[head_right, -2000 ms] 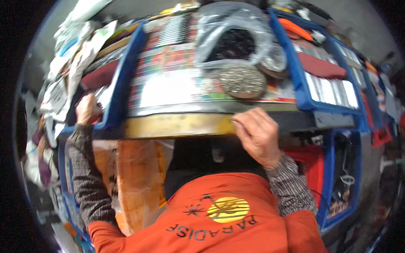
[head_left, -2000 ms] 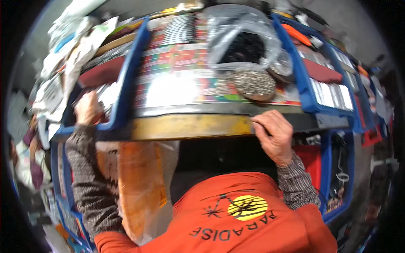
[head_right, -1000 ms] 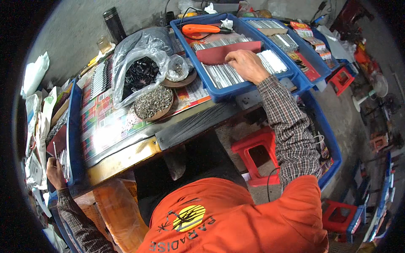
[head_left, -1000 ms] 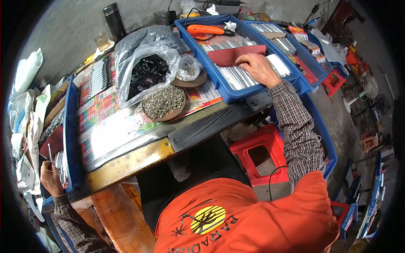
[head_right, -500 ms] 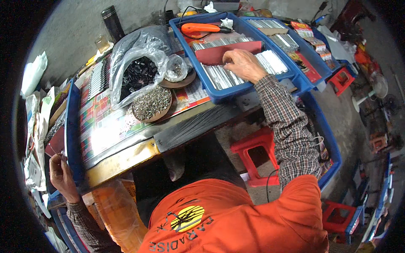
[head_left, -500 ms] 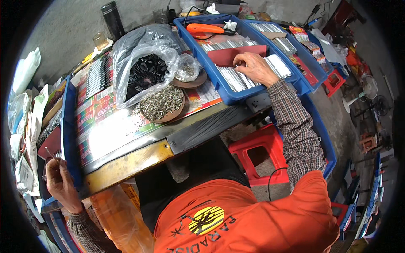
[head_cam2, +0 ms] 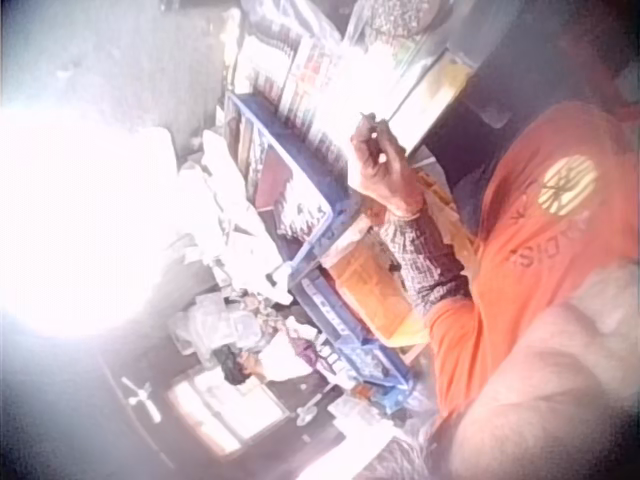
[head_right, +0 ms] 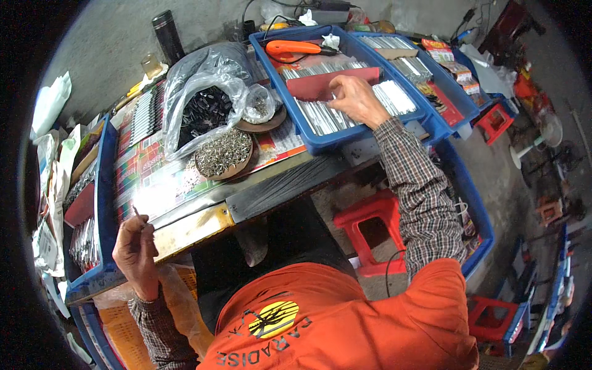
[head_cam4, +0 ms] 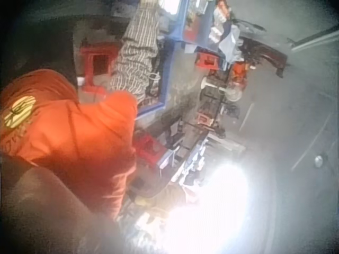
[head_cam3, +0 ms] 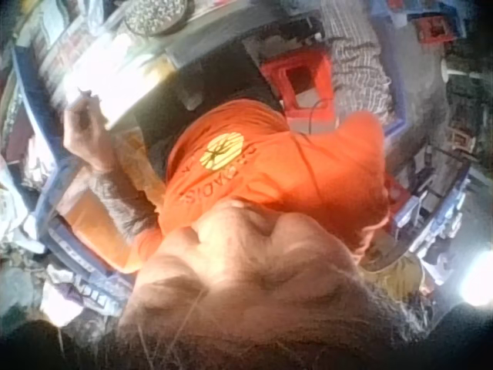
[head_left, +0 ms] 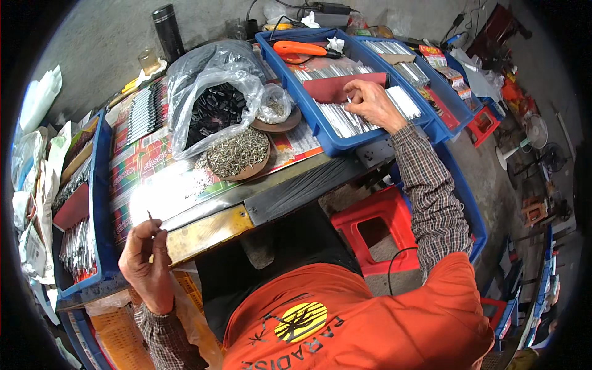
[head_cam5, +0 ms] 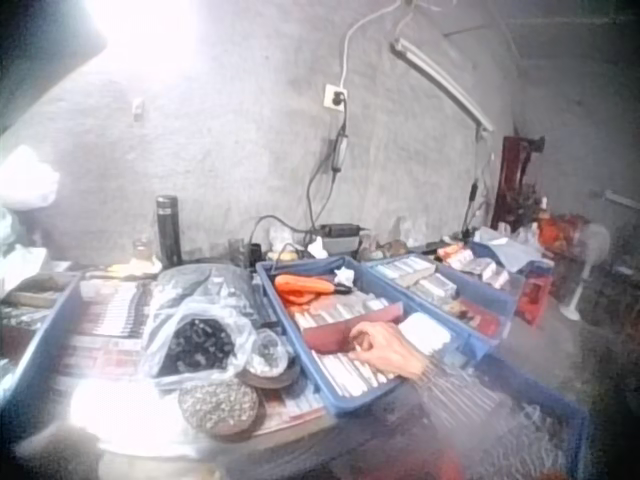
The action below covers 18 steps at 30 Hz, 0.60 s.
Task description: The person takes metal strips and plastic components from trays and assembles them by inserting the metal pieces into the plastic housings by hand.
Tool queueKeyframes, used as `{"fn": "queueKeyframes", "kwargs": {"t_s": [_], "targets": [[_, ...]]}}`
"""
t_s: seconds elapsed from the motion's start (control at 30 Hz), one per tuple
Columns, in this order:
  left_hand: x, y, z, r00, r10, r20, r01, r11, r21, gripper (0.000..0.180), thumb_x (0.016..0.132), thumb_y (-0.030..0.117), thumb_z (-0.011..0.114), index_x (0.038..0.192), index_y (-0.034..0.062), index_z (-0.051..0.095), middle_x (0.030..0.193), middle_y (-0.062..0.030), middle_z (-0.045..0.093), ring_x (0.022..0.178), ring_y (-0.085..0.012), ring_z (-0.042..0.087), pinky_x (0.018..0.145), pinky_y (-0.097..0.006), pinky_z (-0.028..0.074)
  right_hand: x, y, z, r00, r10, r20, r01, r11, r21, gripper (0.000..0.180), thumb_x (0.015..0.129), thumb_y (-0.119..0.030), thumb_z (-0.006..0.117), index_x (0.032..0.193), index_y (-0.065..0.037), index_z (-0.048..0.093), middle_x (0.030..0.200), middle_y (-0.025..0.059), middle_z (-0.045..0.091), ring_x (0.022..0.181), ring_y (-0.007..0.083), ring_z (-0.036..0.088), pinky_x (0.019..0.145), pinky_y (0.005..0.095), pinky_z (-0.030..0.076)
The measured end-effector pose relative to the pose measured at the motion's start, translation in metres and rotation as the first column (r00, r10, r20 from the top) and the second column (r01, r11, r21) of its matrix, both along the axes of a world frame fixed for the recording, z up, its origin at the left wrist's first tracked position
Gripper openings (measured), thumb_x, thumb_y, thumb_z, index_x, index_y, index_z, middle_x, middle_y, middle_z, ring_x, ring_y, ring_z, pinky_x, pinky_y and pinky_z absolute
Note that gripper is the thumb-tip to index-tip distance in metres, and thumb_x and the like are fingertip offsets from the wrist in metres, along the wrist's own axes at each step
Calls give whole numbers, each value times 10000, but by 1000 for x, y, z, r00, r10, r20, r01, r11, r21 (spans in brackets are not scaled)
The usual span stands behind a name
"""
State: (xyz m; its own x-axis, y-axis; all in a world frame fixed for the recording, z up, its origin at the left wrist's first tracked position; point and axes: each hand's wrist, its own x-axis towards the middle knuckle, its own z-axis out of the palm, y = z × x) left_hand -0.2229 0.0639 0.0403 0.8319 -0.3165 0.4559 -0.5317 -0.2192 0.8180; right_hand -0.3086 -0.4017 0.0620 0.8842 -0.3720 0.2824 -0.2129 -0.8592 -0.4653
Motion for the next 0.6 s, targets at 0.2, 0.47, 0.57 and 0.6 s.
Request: {"fn": "queueKeyframes", "kwargs": {"t_s": [0.2, 0.47, 0.57, 0.6], "targets": [[-19, -17, 2, 993, -102, -55, 103, 994, 22, 74, 840, -48, 623, 908, -18, 623, 735, -14, 594, 602, -35, 516, 538, -185, 408, -9, 22, 8, 998, -28, -49, 30, 998, 49, 264, 709, -118, 708, 896, 59, 648, 713, 106, 645, 662, 159, 614, 638, 308, 485], [-39, -37, 6, 892, -273, -360, 264, 962, -75, 98, 890, 5, 595, 983, -13, 621, 735, -25, 618, 599, -46, 538, 511, -176, 418, -37, 85, 25, 895, -35, 444, -36, 988, 149, 183, 837, -122, 677, 860, 47, 612, 753, 24, 622, 707, 79, 552, 652, 228, 444], [-43, -38, 0, 862, -322, -392, 290, 947, -141, 111, 902, 45, 617, 998, -11, 618, 772, -25, 630, 653, -51, 560, 553, -177, 441, -45, 130, 29, 912, 65, 406, -175, 955, 239, 128, 827, -69, 693, 857, 16, 602, 778, 24, 606, 741, 78, 556, 689, 239, 455], [-44, -39, -1, 863, -316, -394, 285, 949, -137, 111, 902, 45, 617, 998, -11, 618, 772, -25, 630, 653, -51, 560, 553, -177, 441, -48, 143, 29, 912, 103, 396, -236, 923, 304, 117, 820, -52, 695, 845, 10, 599, 788, 27, 598, 743, 81, 555, 684, 238, 455]]}}
